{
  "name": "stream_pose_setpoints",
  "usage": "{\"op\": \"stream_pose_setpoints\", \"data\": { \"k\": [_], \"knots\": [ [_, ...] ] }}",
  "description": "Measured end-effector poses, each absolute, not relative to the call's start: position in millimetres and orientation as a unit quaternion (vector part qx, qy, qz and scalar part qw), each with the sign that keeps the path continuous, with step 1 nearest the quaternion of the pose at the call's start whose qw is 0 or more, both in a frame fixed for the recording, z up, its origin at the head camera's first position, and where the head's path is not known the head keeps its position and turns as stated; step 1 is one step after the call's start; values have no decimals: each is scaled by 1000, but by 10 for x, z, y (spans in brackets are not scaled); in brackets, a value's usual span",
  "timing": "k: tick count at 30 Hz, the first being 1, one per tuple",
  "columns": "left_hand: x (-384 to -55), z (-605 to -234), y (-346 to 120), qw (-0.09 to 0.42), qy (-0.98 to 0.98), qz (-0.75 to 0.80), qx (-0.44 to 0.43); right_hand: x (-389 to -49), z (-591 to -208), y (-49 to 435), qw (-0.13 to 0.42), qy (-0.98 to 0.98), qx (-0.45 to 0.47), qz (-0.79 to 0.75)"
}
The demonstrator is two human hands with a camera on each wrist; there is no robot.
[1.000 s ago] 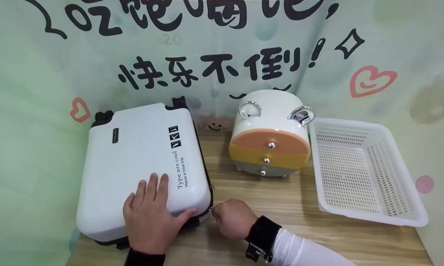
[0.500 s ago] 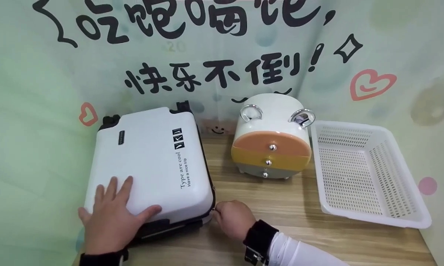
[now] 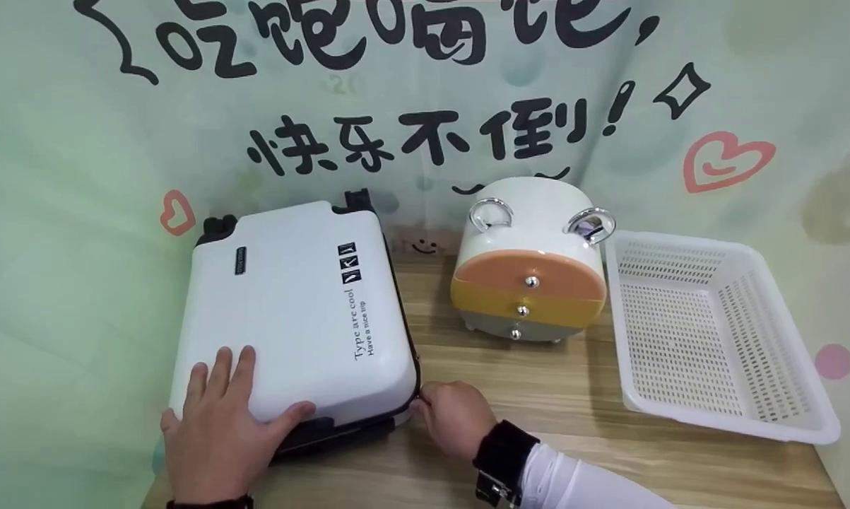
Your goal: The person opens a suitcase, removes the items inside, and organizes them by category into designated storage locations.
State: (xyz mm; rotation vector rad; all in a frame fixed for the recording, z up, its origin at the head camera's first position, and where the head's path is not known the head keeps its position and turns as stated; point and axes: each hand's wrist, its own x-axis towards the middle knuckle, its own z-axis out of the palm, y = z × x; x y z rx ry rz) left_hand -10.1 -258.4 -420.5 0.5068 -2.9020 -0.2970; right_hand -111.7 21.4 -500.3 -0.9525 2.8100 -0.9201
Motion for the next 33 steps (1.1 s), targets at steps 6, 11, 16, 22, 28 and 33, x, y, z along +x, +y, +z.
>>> {"op": "stream_pose_setpoints", "data": {
  "k": [6,11,16,22,28,33],
  "knots": [
    [-89,-4188,-2478,51,-975,-94,193,-1153,-4988,288,16,906,-303,-294],
    [-41,-4180,-2365,47,-977,-84,191,-1220,-4978,385,14,903,-312,-296],
    [-10,-4184,-2259,38,-979,-86,180,-1291,-4953,510,17,902,-321,-287],
    [47,-4123,-2113,-27,-980,-89,174,-1322,-4955,607,14,911,-293,-290],
    [59,-4072,-1973,-52,-982,-89,157,-1412,-4973,650,-39,921,-269,-278],
    [90,-4032,-1854,-41,-985,-96,135,-1553,-4995,660,-53,928,-246,-274]
  ]
}}
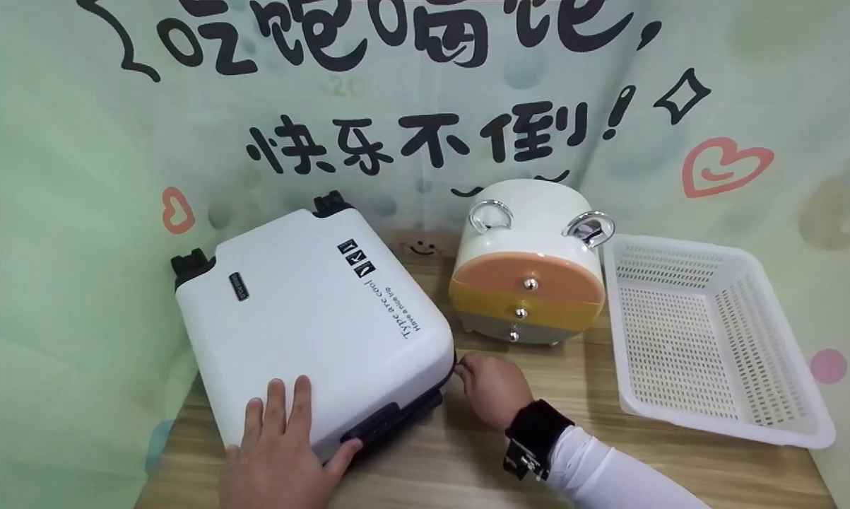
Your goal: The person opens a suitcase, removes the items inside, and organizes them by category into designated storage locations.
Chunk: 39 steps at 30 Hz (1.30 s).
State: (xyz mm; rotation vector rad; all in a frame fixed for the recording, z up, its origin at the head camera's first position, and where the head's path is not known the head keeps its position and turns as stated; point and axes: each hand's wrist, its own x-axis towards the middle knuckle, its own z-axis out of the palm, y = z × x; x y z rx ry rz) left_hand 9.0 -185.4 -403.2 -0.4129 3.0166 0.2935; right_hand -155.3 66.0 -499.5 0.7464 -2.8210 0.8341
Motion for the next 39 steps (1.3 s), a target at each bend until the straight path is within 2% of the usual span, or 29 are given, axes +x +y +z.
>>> {"op": "stream_pose_setpoints", "data": {
  "k": [4,10,15,21,26,34,39],
  "knots": [
    [97,-3950,-1818,30,989,103,-105,-1698,-5000,640,51,-933,207,289],
    [29,-3938,-1931,-62,991,98,-66,-1831,-4987,590,82,-941,178,277],
    [-41,-4150,-1955,-70,988,114,-78,-1735,-4969,591,94,-943,189,258],
    [-33,-4249,-1933,-116,981,129,-91,-1611,-4974,623,115,-939,202,252],
    [-24,-4252,-1929,-120,980,130,-93,-1584,-4975,680,110,-939,225,236],
    [-37,-4255,-1937,-117,980,132,-93,-1617,-4924,871,65,-924,290,241],
    [-44,-4264,-1948,-111,981,128,-94,-1496,-4944,803,48,-913,314,255]
  ]
}}
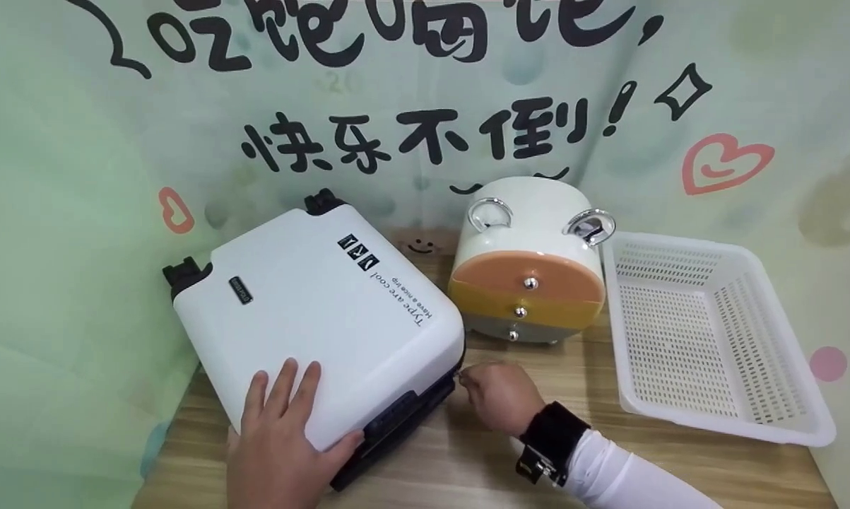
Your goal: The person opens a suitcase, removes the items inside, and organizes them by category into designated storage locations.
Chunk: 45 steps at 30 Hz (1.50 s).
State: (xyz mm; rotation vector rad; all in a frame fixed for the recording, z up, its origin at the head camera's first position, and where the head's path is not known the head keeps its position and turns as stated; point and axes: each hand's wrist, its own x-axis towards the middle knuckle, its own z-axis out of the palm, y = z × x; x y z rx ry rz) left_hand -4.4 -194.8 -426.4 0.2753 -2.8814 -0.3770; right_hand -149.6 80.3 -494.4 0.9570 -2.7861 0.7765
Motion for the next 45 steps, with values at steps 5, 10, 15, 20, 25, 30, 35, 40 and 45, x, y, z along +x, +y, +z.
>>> {"op": "stream_pose_setpoints", "data": {
  "k": [5,10,15,20,25,30,35,40,45],
  "knots": [
    [-56,-4268,-1944,102,-983,-123,94,-1405,-4975,647,47,-918,263,294],
    [-52,-4266,-1880,100,-984,-114,94,-1496,-4996,550,47,-925,217,308],
    [-35,-4252,-1764,94,-986,-106,91,-1675,-4982,465,58,-929,188,314],
    [-13,-4241,-1674,99,-986,-103,82,-1826,-4974,391,67,-932,169,313],
    [24,-4229,-1654,127,-985,-102,61,-1904,-4959,338,63,-937,163,304],
    [19,-4131,-1655,95,-987,-114,59,-2012,-4933,263,62,-938,150,307],
    [-22,-4019,-1710,38,-991,-118,52,-2153,-4934,186,54,-940,137,307],
    [-53,-4023,-1841,18,-995,-92,32,-2223,-4928,194,33,-944,155,288],
    [-97,-4091,-1959,49,-993,-104,6,-2212,-4918,248,51,-945,187,264]
  ]
}}
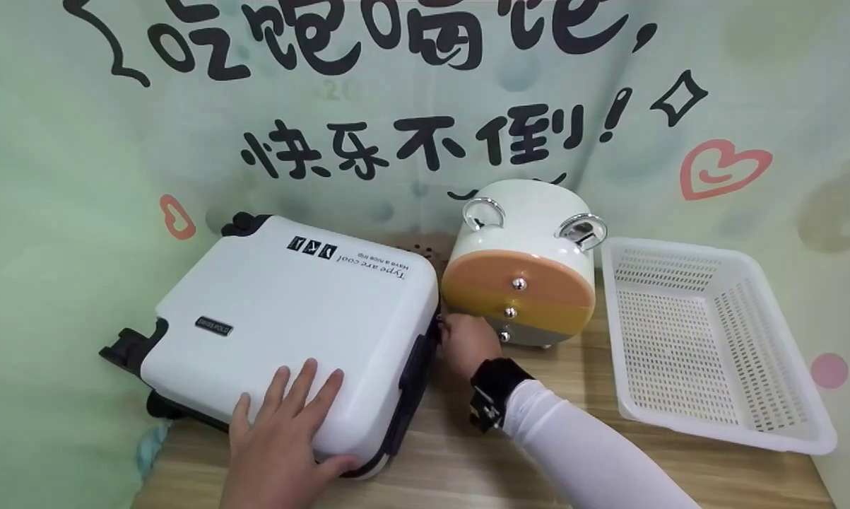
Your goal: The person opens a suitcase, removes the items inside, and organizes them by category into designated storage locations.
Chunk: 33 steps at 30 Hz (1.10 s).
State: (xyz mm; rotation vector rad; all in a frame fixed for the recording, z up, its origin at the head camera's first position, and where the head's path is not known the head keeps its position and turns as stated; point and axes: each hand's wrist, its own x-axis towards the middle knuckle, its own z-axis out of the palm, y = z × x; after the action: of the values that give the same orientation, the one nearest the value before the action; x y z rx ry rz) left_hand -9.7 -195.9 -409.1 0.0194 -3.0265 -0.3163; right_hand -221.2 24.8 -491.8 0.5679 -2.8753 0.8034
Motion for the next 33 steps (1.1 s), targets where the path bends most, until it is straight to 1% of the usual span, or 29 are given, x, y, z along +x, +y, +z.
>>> {"op": "stream_pose_setpoints", "data": {
  "k": [3,6,13,20,26,30,33],
  "knots": [
    [-115,-4126,-1982,72,-992,-105,-3,-2164,-4916,265,53,-943,201,260],
    [-139,-4147,-1959,83,-991,-102,0,-2100,-4916,264,50,-940,214,262],
    [-221,-4153,-1838,82,-992,-90,23,-2006,-4923,241,49,-937,223,265],
    [-319,-4207,-1736,101,-992,-77,30,-1960,-4932,242,37,-934,231,269],
    [-354,-4213,-1932,98,-988,-121,-1,-1938,-4957,252,25,-935,235,264],
    [-375,-4237,-2095,100,-986,-136,1,-1914,-4964,267,22,-936,235,262],
    [-398,-4264,-2131,111,-985,-131,1,-1891,-4957,278,27,-934,239,263]
  ]
}}
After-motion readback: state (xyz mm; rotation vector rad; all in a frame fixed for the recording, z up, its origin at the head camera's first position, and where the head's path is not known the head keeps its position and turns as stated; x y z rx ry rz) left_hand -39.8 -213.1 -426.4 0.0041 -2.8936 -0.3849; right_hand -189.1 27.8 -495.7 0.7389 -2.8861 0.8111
